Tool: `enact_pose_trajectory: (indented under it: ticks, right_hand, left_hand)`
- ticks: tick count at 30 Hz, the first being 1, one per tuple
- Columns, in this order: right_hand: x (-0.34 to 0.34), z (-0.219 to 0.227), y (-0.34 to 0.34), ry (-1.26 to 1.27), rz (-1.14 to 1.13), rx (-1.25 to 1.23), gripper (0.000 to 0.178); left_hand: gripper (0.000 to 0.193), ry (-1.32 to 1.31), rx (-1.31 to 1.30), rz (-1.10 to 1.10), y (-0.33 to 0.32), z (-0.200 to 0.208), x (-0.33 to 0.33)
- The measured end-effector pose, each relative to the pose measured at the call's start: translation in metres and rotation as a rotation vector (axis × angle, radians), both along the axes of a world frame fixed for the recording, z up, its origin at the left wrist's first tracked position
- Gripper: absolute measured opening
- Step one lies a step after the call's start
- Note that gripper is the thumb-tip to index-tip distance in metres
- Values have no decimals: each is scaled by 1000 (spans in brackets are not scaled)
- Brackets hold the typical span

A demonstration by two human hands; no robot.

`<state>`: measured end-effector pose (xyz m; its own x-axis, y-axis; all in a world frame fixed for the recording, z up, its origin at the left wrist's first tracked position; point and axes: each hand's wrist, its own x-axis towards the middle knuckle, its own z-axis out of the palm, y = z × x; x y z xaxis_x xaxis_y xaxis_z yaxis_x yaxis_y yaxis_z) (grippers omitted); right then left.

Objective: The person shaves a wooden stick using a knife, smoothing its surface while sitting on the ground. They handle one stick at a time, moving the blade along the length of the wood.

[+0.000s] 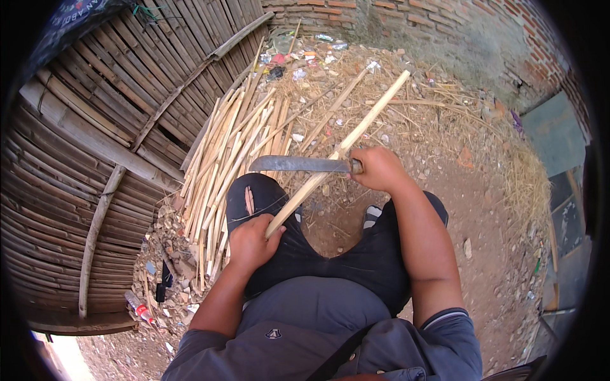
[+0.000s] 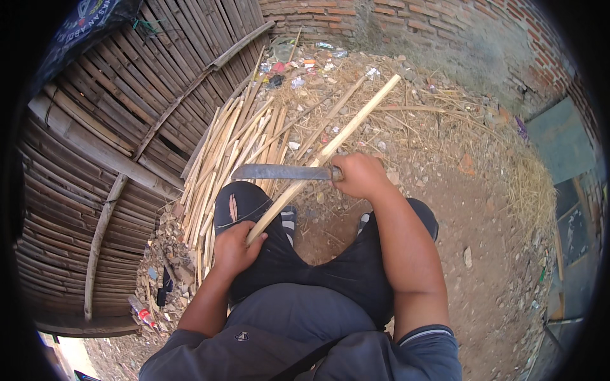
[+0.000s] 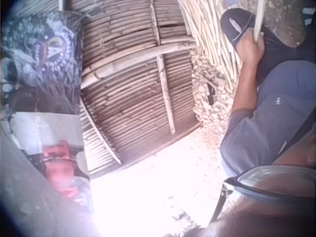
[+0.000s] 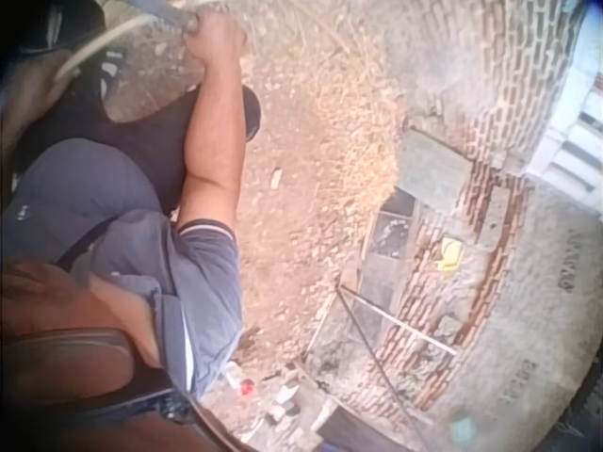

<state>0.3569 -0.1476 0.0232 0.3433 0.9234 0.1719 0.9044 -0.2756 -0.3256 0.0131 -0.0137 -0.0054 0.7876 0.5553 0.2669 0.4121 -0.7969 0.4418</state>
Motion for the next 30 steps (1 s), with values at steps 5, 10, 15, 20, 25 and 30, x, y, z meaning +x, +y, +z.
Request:
enact_pose_trajectory:
  ticks: [5,10,15,20,25,30]
  right_hand:
    - [-1,0,-1,-5,0,-9,34]
    - [0,2,1,5,-9,-108,35]
    - [2,-4,0,-18,15,-25,33]
    - [0,0,0,-4,21,-39,34]
    - [0,2,0,2,15,-61,34]
    - [2,-1,0,12,18,-63,34]
  left_hand:
    - [27,7,0,-6,0,-1,0]
    - [27,-4,38,-4,0,-1,0]
    - [28,10,26,3,-1,1,2]
    - [26,-17,54,-5,0,-1,2]
    - [25,-17,53,-10,-1,0,2]
    - [25,-2,51,-10,-1,1,2]
